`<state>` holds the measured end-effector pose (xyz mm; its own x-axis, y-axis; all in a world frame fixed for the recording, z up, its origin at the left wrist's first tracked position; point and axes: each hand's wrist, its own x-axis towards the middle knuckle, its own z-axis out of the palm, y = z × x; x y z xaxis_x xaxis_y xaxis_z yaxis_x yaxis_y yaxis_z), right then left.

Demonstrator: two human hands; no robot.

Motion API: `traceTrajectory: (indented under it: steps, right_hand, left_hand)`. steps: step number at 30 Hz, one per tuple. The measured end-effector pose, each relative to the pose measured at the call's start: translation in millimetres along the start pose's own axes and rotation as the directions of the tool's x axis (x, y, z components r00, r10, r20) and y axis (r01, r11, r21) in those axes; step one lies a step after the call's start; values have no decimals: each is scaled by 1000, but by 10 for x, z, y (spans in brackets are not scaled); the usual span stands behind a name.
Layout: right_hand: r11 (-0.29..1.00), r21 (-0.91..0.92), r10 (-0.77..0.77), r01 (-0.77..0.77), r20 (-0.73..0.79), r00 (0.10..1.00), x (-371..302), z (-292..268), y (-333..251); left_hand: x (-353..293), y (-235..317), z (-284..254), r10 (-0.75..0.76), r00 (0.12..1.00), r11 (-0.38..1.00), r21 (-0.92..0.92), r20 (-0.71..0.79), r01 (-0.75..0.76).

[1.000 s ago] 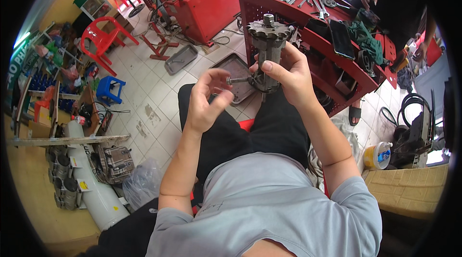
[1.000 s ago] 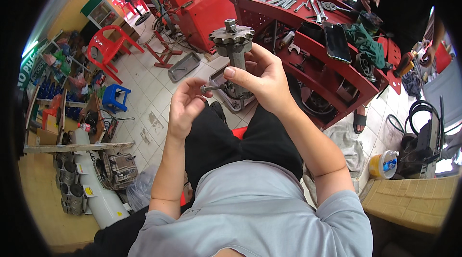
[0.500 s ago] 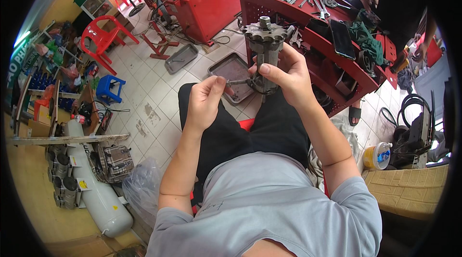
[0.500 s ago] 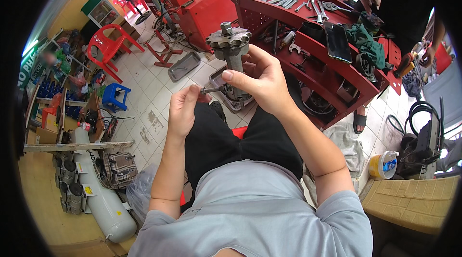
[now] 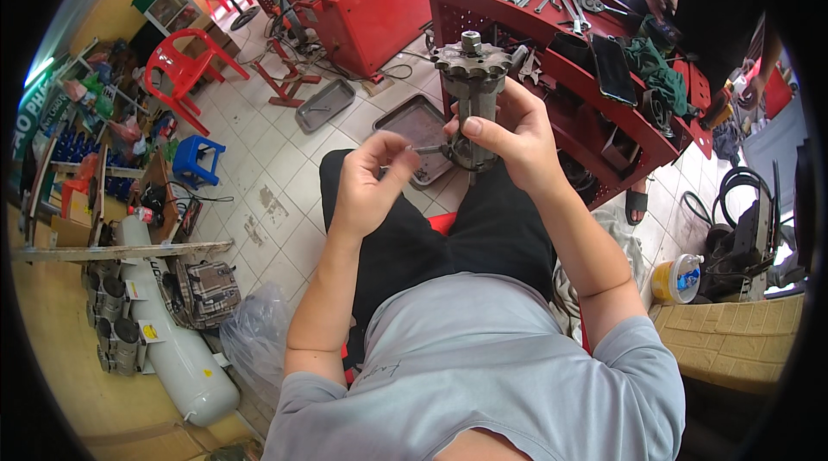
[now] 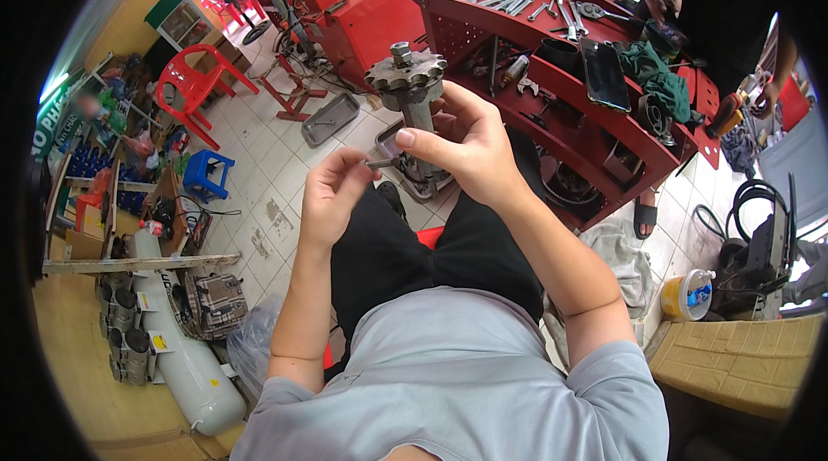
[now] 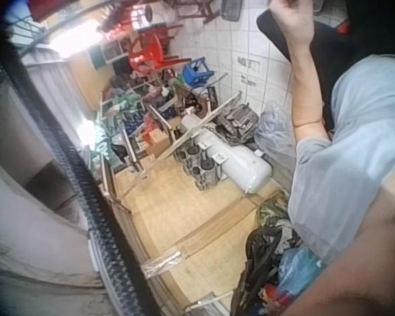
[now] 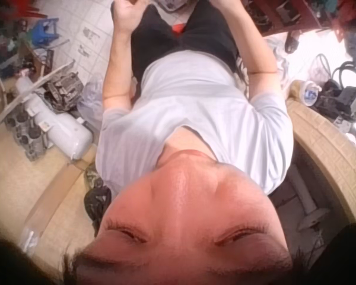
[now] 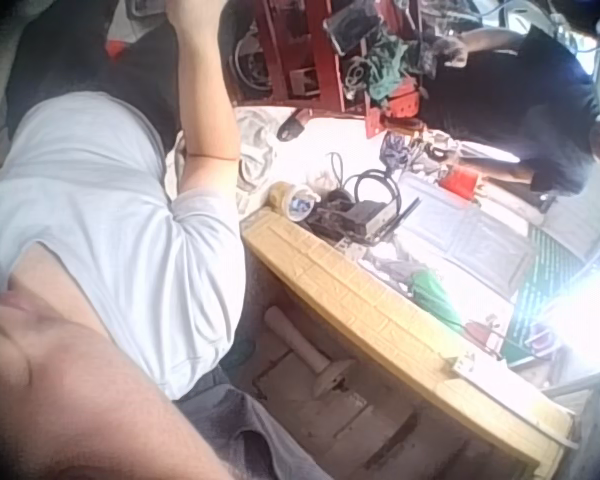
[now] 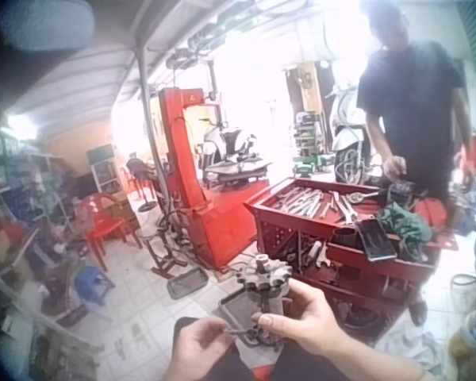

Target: The person sits on a low stool in a workshop and assembles a cylindrical mechanical component, likely a starter motor. They insert a small metal pin into the component, rotate it to check alignment, and use a wrench to tighten a bolt on the side. The person repeatedly adjusts the pin and rotates the part to ensure proper fit.

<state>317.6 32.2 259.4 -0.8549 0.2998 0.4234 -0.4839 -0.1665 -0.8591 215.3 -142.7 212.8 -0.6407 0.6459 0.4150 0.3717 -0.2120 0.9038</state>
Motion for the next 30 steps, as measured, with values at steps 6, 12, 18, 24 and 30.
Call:
traceTrajectory:
  steps: [6, 12, 18, 24, 30]
  right_hand:
    - [999, 34, 6, -7, 16, 1000, -2, -52, -3]
    - [1000, 23, -10, 10, 6, 1000, 1, 6, -11]
    - [999, 1, -32, 32, -19, 999, 1, 7, -19]
    - [999, 9, -30, 30, -1, 1000, 8, 7, 4]
    - [1000, 7, -16, 16, -11, 1000, 5, 5, -10]
  left_hand:
    - [-3, 58, -72, -81, 996, 996, -34, 30, 82]
    - [22, 131, 82, 12, 997, 1000, 13, -82, -11]
    - [28, 1, -133, -76, 996, 997, -14, 56, 77]
    - [11, 164, 77, 2, 999, 999, -46, -48, -4]
    - [9, -43, -170, -126, 988, 987, -92, 87, 134]
